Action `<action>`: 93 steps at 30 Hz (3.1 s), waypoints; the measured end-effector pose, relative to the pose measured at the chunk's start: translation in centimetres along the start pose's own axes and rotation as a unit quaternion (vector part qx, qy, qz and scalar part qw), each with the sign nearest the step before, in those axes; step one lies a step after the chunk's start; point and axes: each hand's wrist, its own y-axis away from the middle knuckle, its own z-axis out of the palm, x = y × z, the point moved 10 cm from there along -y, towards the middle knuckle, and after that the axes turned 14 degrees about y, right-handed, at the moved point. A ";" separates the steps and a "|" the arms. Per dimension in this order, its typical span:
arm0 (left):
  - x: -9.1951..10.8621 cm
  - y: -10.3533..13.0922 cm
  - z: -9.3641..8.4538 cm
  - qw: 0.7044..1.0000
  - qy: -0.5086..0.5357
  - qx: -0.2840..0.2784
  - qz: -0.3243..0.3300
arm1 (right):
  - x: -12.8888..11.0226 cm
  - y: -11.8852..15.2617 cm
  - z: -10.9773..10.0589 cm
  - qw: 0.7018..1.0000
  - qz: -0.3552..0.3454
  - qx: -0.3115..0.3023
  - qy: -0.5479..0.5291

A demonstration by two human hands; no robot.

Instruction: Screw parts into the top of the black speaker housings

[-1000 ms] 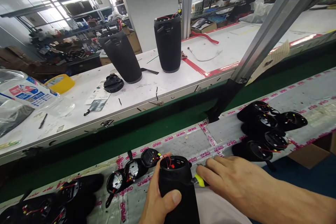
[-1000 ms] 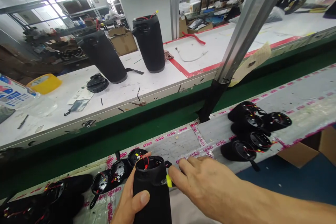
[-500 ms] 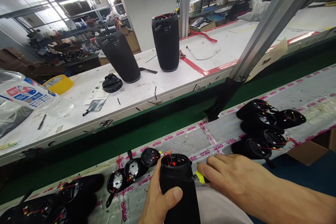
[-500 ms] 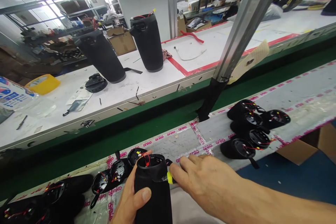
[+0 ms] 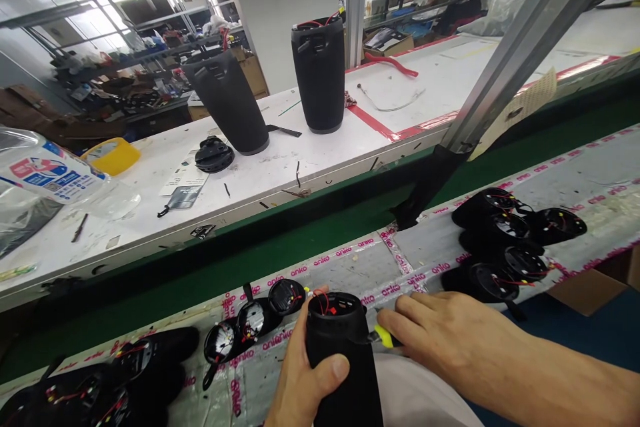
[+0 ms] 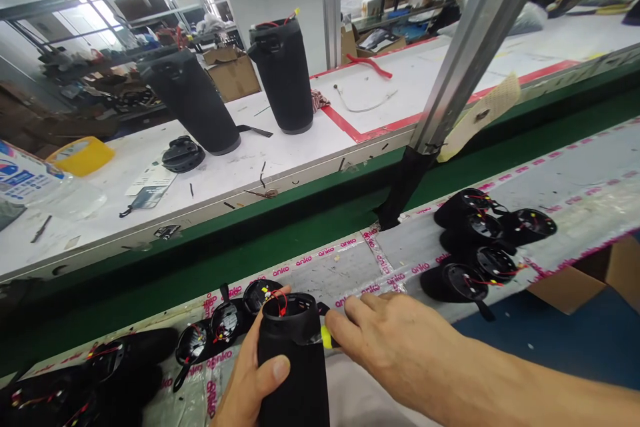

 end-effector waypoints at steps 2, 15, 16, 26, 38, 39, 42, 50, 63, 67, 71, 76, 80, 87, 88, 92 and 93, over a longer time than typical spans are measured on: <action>0.0 0.0 0.0 1.000 0.006 0.001 -0.004 | -0.1 0.0 -0.1 1.000 -0.003 0.004 0.002; -0.5 0.0 -1.2 0.993 -0.100 0.056 0.014 | -0.7 -0.6 -0.7 0.997 -0.061 -0.037 0.027; -0.5 0.1 -1.3 0.992 -0.107 0.059 0.012 | -0.7 -0.7 -0.7 0.997 -0.064 -0.038 0.032; -1.0 -0.7 -1.8 0.993 -0.098 0.061 0.022 | -0.5 -1.3 0.4 0.996 -0.057 -0.070 0.013; -1.8 -1.1 -1.5 0.999 0.021 0.037 0.003 | 1.9 -0.8 1.0 0.968 0.096 -0.103 -0.210; -1.5 -1.1 -1.3 0.999 0.011 0.036 0.009 | 1.3 -1.2 1.0 0.975 0.077 -0.099 -0.184; -0.5 -1.1 -0.8 0.998 -0.036 0.040 0.030 | 0.2 -2.2 0.8 0.993 0.037 -0.075 -0.081; 0.5 -0.7 -0.1 0.993 -0.106 0.041 0.044 | -0.1 -2.6 0.4 1.000 0.005 -0.027 0.013; 0.3 -0.6 -0.4 0.989 -0.127 0.056 0.041 | -0.1 -2.2 1.1 0.999 0.014 -0.024 -0.019; 0.3 -0.7 -0.5 0.987 -0.141 0.063 0.044 | -0.3 -2.1 1.7 0.999 0.024 -0.035 -0.007; 0.4 -0.3 -0.8 0.982 -0.157 0.094 0.057 | -0.8 -1.9 1.9 0.999 0.024 -0.042 0.026; 0.5 0.5 -1.2 0.971 -0.178 0.141 0.070 | -1.0 -1.9 2.0 0.997 0.020 -0.064 0.046; 0.7 1.0 -1.2 0.963 -0.202 0.164 0.066 | -1.1 -2.3 1.3 0.998 -0.002 -0.047 0.044; 0.6 0.7 -0.8 0.951 -0.255 0.165 0.054 | -1.7 -2.7 1.9 0.996 -0.050 -0.060 0.049; 0.5 0.5 -0.9 0.951 -0.258 0.161 0.052 | -1.7 -2.7 2.3 0.995 -0.048 -0.072 0.046; 0.4 -0.1 -1.2 0.960 -0.238 0.138 0.054 | -0.9 -2.8 3.3 0.994 -0.014 -0.111 -0.011; 0.4 -0.3 -1.1 0.965 -0.223 0.127 0.057 | -0.5 -2.7 3.4 0.992 0.004 -0.117 -0.050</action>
